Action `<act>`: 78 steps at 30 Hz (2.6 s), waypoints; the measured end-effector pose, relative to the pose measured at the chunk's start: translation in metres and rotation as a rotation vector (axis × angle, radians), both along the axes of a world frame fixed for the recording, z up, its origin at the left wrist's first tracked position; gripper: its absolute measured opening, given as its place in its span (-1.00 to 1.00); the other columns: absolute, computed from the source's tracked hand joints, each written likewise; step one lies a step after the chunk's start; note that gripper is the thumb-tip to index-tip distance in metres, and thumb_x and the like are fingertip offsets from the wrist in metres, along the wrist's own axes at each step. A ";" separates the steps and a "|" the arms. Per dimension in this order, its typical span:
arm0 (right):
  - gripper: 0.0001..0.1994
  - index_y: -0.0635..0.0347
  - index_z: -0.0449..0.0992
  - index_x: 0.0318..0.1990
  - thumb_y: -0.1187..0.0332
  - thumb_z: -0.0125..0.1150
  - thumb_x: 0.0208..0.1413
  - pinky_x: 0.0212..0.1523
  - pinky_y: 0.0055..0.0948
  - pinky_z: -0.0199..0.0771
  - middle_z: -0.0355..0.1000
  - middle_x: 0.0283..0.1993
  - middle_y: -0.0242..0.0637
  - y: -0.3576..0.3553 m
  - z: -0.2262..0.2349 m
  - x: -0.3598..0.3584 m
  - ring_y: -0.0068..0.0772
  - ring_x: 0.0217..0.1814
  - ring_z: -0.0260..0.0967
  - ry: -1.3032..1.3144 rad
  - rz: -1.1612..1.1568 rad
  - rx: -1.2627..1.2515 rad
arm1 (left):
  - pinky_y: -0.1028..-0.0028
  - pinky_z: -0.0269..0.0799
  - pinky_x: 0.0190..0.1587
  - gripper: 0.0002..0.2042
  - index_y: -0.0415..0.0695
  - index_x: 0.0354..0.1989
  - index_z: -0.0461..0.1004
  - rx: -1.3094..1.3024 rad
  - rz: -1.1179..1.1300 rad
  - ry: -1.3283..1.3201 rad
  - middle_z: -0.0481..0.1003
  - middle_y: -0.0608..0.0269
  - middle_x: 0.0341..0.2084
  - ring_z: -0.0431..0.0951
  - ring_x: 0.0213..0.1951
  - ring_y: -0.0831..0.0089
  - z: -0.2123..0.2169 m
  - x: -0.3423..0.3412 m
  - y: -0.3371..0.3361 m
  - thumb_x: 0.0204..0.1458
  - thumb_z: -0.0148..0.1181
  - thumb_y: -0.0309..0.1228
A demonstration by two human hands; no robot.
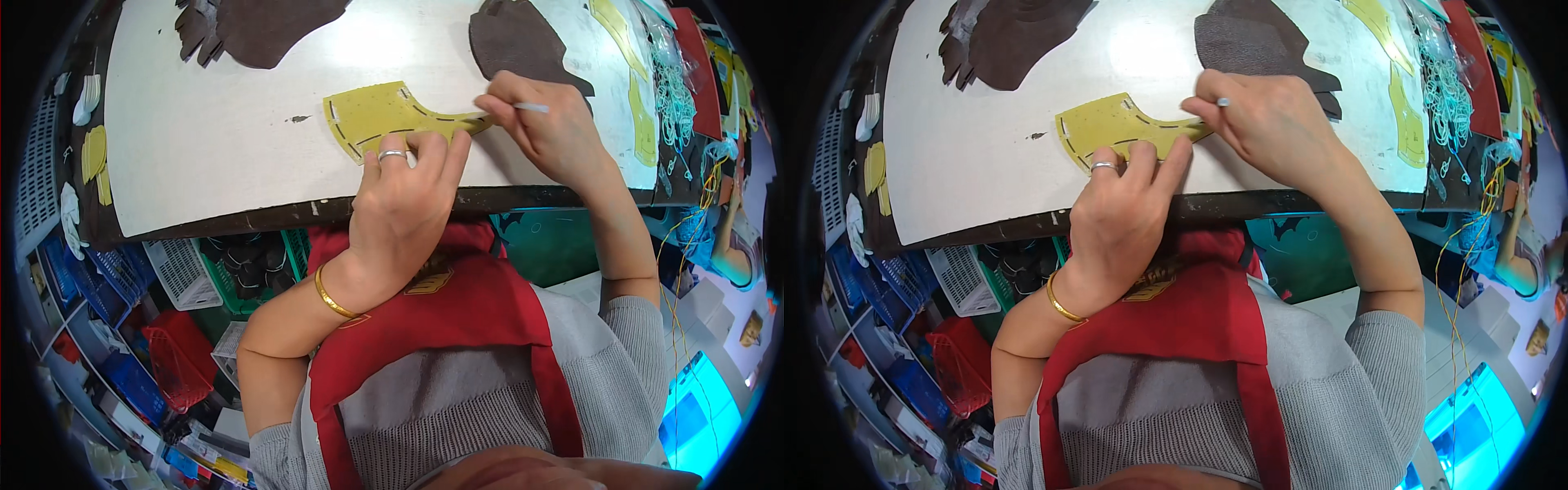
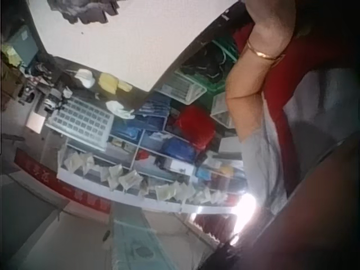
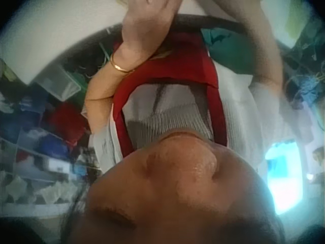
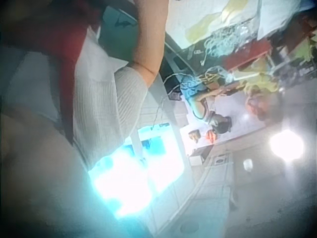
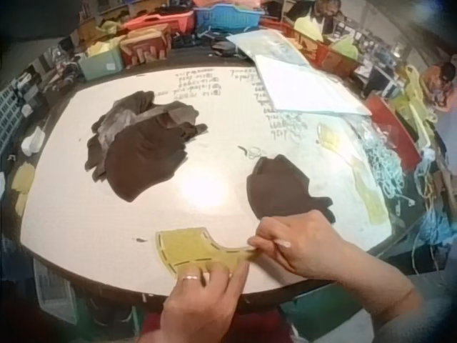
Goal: The person bundles a stack of leather shoe pieces with a rubber band, marks them with a pen, and removes the band. The person then traces markings onto each leather piece one by one using a stencil and a pen.
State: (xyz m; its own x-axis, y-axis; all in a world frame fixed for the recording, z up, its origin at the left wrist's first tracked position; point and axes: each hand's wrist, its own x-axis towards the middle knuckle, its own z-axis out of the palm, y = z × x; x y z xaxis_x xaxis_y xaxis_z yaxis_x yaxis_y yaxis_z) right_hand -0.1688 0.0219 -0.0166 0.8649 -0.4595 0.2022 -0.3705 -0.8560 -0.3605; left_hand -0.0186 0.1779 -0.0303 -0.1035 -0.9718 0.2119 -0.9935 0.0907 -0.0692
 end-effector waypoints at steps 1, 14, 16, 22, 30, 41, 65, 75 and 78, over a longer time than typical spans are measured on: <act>-0.71 0.11 0.44 -0.33 0.11 0.09 0.34 -0.51 -0.20 0.40 0.46 -0.56 -0.25 0.002 0.001 -0.007 -0.15 -0.52 0.48 -0.002 -0.035 -0.014 | 0.41 0.45 -0.23 -0.72 0.00 -0.03 0.51 -0.001 -0.006 0.001 0.36 0.26 -0.35 0.41 -0.33 0.35 -0.001 0.000 -0.001 0.06 0.11 -0.37; -0.74 0.21 0.61 -0.18 0.20 0.20 0.23 -0.24 -0.32 0.52 0.57 -0.36 -0.09 0.016 0.015 0.026 -0.21 -0.32 0.56 0.197 -0.142 0.309 | 0.49 0.43 -0.49 -0.87 -0.10 -0.29 0.49 -0.245 -0.141 0.145 0.32 0.29 -0.48 0.42 -0.46 0.39 -0.008 0.027 -0.012 -0.05 0.16 -0.43; -0.72 0.24 0.63 -0.19 0.18 0.26 0.18 -0.23 -0.28 0.55 0.60 -0.37 -0.14 0.001 0.014 0.001 -0.23 -0.33 0.58 -0.047 -0.232 0.565 | 0.37 0.47 -0.39 -0.92 -0.14 -0.37 0.44 -0.439 -0.239 0.257 0.42 0.23 -0.42 0.48 -0.40 0.29 -0.013 0.050 -0.030 -0.04 0.17 -0.45; -0.80 0.23 0.64 -0.10 0.32 0.25 0.25 -0.27 -0.59 0.44 0.59 -0.32 -0.34 -0.051 0.007 -0.077 -0.64 -0.31 0.46 -0.214 -0.570 0.173 | 0.19 0.44 -0.06 -0.75 -0.18 -0.18 0.48 -0.169 0.143 0.238 0.51 0.06 -0.20 0.49 -0.12 0.05 -0.018 0.109 -0.044 -0.04 0.32 -0.46; -0.83 0.25 0.63 -0.16 0.35 0.26 0.23 -0.40 -0.56 0.42 0.53 -0.46 -0.37 0.018 0.000 0.012 -0.67 -0.45 0.42 -0.186 -0.310 0.700 | 0.30 0.52 -0.17 -0.79 -0.19 -0.25 0.56 -0.297 -0.145 0.493 0.55 0.19 -0.27 0.57 -0.21 0.19 -0.020 0.059 0.028 -0.13 0.32 -0.58; -0.78 0.11 0.66 -0.22 0.18 0.30 0.14 -0.39 -0.29 0.48 0.56 -0.46 -0.16 0.031 -0.011 0.033 -0.12 -0.45 0.54 0.048 -0.155 0.356 | 0.45 0.59 -0.20 -0.72 -0.23 -0.16 0.57 -0.264 -0.088 0.396 0.53 0.16 -0.22 0.55 -0.15 0.28 -0.020 0.055 0.031 -0.12 0.22 -0.53; -0.78 0.11 0.59 -0.22 0.21 0.09 0.30 -0.31 -0.21 0.46 0.52 -0.29 -0.26 0.009 0.022 0.032 -0.11 -0.30 0.48 -0.219 -0.049 -0.116 | 0.31 0.50 -0.01 -0.58 -0.48 -0.04 0.50 -0.048 -0.141 0.161 0.46 -0.03 -0.13 0.48 -0.09 0.16 -0.009 0.012 0.022 -0.11 0.11 -0.50; -0.77 0.08 0.55 -0.25 0.13 0.18 0.22 -0.43 -0.17 0.46 0.53 -0.50 -0.19 0.025 0.010 0.111 -0.06 -0.39 0.54 0.171 0.430 0.249 | 0.11 0.45 0.09 -0.52 -0.31 0.12 0.48 -0.062 -0.114 0.234 0.44 -0.08 -0.02 0.47 -0.02 0.04 -0.017 0.007 0.031 0.04 0.07 -0.30; -0.79 0.05 0.56 -0.25 0.14 0.20 0.21 -0.47 -0.28 0.47 0.51 -0.54 -0.28 0.011 -0.010 0.121 -0.14 -0.47 0.53 -0.216 0.288 -0.098 | 0.09 0.45 0.11 -0.50 -0.32 0.14 0.46 0.012 -0.074 0.239 0.44 -0.07 -0.04 0.47 -0.03 0.03 -0.011 0.004 0.028 0.05 0.07 -0.30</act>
State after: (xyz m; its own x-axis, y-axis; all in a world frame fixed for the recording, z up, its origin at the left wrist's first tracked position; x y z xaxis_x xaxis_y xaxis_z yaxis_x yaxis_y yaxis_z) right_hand -0.0476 0.0326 -0.0270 0.8884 -0.1725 0.4255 -0.0334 -0.9485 -0.3149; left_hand -0.0150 0.2063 -0.0414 -0.1227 -0.9661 0.2273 -0.9721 0.1631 0.1685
